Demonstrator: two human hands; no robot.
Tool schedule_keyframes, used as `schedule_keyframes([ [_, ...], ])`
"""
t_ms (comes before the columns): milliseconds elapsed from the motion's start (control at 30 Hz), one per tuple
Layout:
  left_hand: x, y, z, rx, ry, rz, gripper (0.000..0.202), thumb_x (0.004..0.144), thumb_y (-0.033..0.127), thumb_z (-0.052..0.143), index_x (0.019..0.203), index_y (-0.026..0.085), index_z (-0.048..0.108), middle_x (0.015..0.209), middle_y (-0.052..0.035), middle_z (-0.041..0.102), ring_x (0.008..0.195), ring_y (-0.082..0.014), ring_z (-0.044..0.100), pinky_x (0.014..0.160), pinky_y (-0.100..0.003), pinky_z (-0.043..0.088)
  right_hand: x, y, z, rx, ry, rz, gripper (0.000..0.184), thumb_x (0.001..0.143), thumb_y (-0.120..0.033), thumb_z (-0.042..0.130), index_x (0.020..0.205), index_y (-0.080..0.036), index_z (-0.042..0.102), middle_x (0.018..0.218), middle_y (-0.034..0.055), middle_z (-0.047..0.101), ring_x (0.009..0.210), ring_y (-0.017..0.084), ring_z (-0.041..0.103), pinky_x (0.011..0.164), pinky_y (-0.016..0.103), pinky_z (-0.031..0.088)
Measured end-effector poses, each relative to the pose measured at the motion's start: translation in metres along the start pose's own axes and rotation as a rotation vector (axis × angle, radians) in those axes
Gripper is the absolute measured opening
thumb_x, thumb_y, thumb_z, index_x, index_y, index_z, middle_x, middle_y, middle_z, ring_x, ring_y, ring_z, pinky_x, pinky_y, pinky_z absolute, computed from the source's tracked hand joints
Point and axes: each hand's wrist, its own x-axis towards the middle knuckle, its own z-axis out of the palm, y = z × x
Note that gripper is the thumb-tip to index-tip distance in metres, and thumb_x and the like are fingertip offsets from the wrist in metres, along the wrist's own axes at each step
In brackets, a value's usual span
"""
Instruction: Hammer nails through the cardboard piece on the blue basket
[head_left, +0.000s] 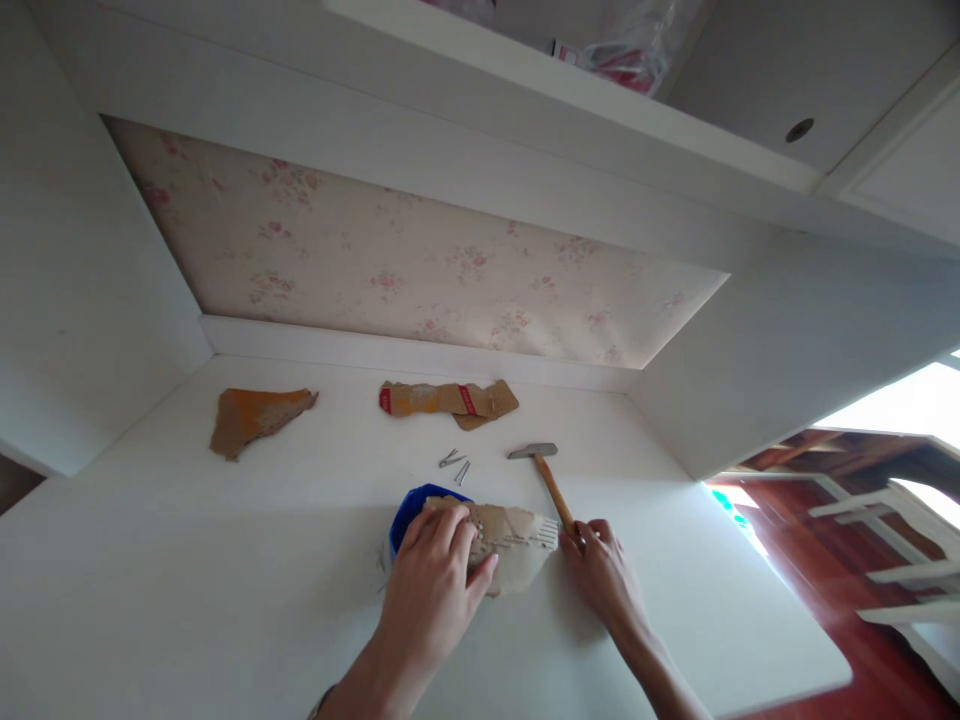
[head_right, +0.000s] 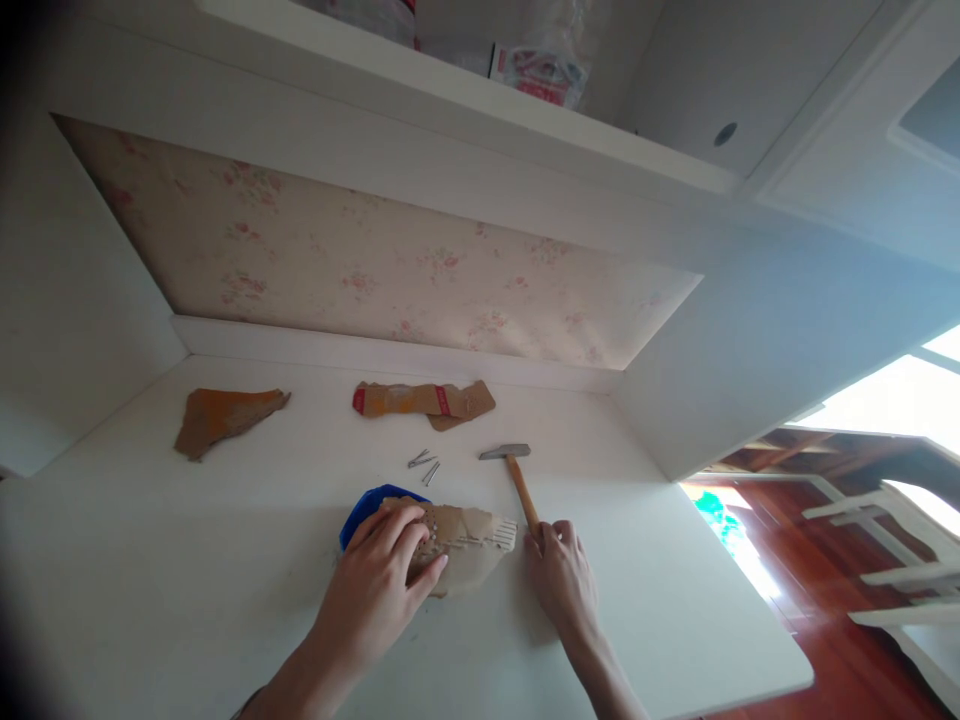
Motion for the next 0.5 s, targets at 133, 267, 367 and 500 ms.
schedule_keyframes([
  [133, -0.007, -0.007, -0.004, -0.016, -0.028, 0.026, 0.015, 0.086, 0.025, 0.066, 0.101, 0.023, 0.065, 0.102, -0.0047, 0.066, 0.097, -0.0257, 0.064, 0.092, -0.047, 0.048, 0.002, 0.005, 0.0, 0.002, 0.015, -0.038, 0.032, 0.095, -0.038, 0.042, 0.103, -0.022, 0.069, 0.107, 0.0103, 0.062, 0.096, 0.025, 0.063, 0.084, 0.033, 0.047],
  [267, -0.013, -0.012, -0.008, -0.07, 0.014, 0.055, 0.016, 0.091, 0.022, 0.059, 0.106, 0.023, 0.064, 0.098, -0.0029, 0.069, 0.091, -0.0218, 0.065, 0.093, -0.044, 0.045, 0.009, 0.002, -0.007, 0.03, 0.086, -0.037, 0.04, 0.094, -0.043, 0.041, 0.114, -0.02, 0.067, 0.117, 0.0138, 0.06, 0.105, 0.03, 0.06, 0.087, 0.039, 0.047],
  [367, -0.016, -0.014, -0.01, -0.118, 0.056, 0.053, 0.013, 0.092, 0.02, 0.056, 0.102, 0.023, 0.064, 0.098, -0.0009, 0.07, 0.092, -0.0193, 0.066, 0.098, -0.042, 0.04, 0.021, -0.014, -0.019, 0.101, 0.127, -0.068, 0.046, 0.097, -0.046, 0.035, 0.114, -0.018, 0.068, 0.119, 0.0131, 0.062, 0.098, 0.028, 0.063, 0.083, 0.039, 0.048],
  [500, -0.018, -0.016, -0.007, -0.113, 0.074, 0.031, 0.009, 0.092, 0.022, 0.057, 0.096, 0.023, 0.065, 0.096, -0.0013, 0.07, 0.089, -0.0199, 0.065, 0.094, -0.041, 0.041, 0.056, -0.044, -0.041, 0.228, 0.079, -0.218, 0.042, 0.098, -0.044, 0.036, 0.098, -0.023, 0.072, 0.099, 0.0038, 0.072, 0.085, 0.019, 0.067, 0.076, 0.028, 0.05],
])
